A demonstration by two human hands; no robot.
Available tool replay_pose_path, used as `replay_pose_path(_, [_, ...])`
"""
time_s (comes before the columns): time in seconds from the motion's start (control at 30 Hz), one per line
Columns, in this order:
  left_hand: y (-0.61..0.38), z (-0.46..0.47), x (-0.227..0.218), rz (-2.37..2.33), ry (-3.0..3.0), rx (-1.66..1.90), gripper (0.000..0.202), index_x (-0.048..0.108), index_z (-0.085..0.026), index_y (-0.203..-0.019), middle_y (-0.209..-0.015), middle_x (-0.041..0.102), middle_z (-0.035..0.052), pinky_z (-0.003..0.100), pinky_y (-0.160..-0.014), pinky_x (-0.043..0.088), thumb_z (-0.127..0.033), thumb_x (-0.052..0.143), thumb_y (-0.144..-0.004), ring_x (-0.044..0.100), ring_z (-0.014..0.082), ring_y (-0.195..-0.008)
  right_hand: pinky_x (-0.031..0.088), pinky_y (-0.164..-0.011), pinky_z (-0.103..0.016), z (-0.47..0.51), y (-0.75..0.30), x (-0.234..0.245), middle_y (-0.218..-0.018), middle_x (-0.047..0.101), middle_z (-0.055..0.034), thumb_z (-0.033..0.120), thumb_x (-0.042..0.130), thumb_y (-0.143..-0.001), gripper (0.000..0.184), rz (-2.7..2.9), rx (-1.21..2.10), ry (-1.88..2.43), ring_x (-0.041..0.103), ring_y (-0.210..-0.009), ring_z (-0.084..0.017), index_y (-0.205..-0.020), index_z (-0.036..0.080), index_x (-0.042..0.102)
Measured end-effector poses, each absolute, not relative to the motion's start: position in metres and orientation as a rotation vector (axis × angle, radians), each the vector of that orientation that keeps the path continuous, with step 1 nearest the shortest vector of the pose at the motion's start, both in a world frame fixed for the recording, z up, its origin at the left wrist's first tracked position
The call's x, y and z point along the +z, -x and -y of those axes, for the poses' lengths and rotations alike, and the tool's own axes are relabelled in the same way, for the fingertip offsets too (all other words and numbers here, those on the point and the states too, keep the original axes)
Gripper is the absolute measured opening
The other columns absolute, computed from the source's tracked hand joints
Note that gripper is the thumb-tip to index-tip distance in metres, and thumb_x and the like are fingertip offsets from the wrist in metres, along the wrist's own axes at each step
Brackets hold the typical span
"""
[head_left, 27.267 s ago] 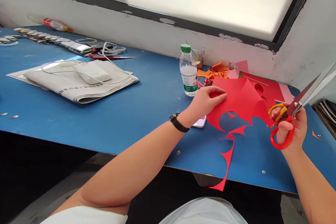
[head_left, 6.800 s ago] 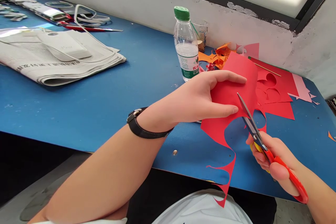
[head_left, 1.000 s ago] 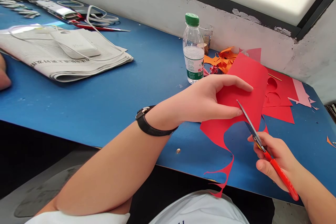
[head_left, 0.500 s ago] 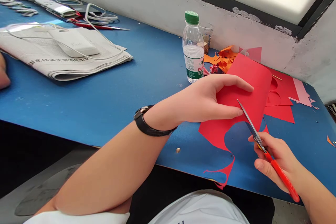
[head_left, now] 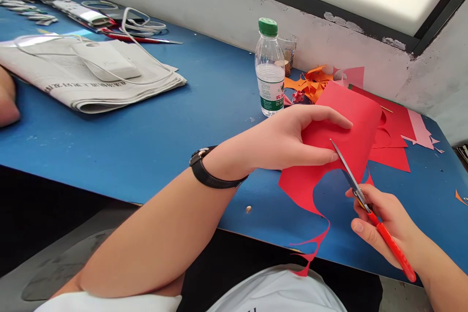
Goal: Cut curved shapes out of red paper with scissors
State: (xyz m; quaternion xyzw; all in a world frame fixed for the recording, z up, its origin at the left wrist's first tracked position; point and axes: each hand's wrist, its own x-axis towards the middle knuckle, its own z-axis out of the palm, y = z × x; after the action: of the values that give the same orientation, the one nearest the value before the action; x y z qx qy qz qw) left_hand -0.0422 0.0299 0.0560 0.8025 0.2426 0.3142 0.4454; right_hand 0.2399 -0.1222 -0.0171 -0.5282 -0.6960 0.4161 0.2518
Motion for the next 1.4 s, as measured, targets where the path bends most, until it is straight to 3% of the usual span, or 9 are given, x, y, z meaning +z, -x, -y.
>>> replay_pose_path(0.43, [0.043,-0.030,0.057,-0.598,-1.992,0.793,0.046,0.080,-0.022,-0.133,-0.135,0.084,0.0069,0.040,-0.106,0.066,-0.022,0.081,-0.087,0.078,0.0271,-0.126,0.035,-0.060,-0.032,0.120,-0.242,-0.019,-0.085,0.045,0.0045,0.063,0.073,-0.106,0.044,1.852,1.167,1.425,0.036,-0.069,-0.017,-0.129,0.026,0.069])
replay_pose_path(0.73, [0.043,-0.028,0.059,-0.619,-1.976,0.803,0.046,0.080,-0.021,-0.132,-0.136,0.083,0.0058,0.038,-0.110,0.066,-0.021,0.083,-0.086,0.079,0.0257,-0.126,0.029,-0.055,-0.033,0.120,-0.237,-0.016,-0.080,0.044,0.0052,0.090,0.073,-0.093,0.070,1.742,1.232,1.389,0.031,-0.065,-0.015,-0.117,0.024,0.075])
replay_pose_path(1.0, [0.043,-0.028,0.057,-0.602,-1.994,0.823,0.046,0.080,-0.024,-0.131,-0.136,0.084,0.0056,0.034,-0.094,0.069,-0.022,0.085,-0.086,0.081,0.0254,-0.120,0.025,-0.048,-0.029,0.120,-0.242,-0.024,-0.082,0.045,0.0042,0.092,0.076,-0.089,0.078,1.639,1.371,1.312,0.030,-0.065,-0.015,-0.131,0.027,0.073])
replay_pose_path(1.13, [0.043,-0.029,0.056,-0.576,-1.998,0.835,0.046,0.079,-0.024,-0.132,-0.139,0.084,0.0056,0.035,-0.100,0.069,-0.019,0.085,-0.086,0.080,0.0250,-0.122,0.025,-0.050,-0.030,0.121,-0.246,-0.029,-0.081,0.046,0.0045,0.088,0.080,-0.087,0.076,1.625,1.410,1.268,0.029,-0.063,-0.014,-0.134,0.028,0.073])
replay_pose_path(1.4, [0.043,-0.029,0.058,-0.556,-1.975,0.815,0.048,0.078,-0.023,-0.134,-0.143,0.082,0.0066,0.035,-0.104,0.068,-0.017,0.085,-0.086,0.079,0.0260,-0.127,0.024,-0.055,-0.033,0.124,-0.236,-0.023,-0.080,0.045,0.0039,0.106,0.066,-0.079,0.096,1.558,1.402,1.333,0.028,-0.065,-0.016,-0.128,0.024,0.076])
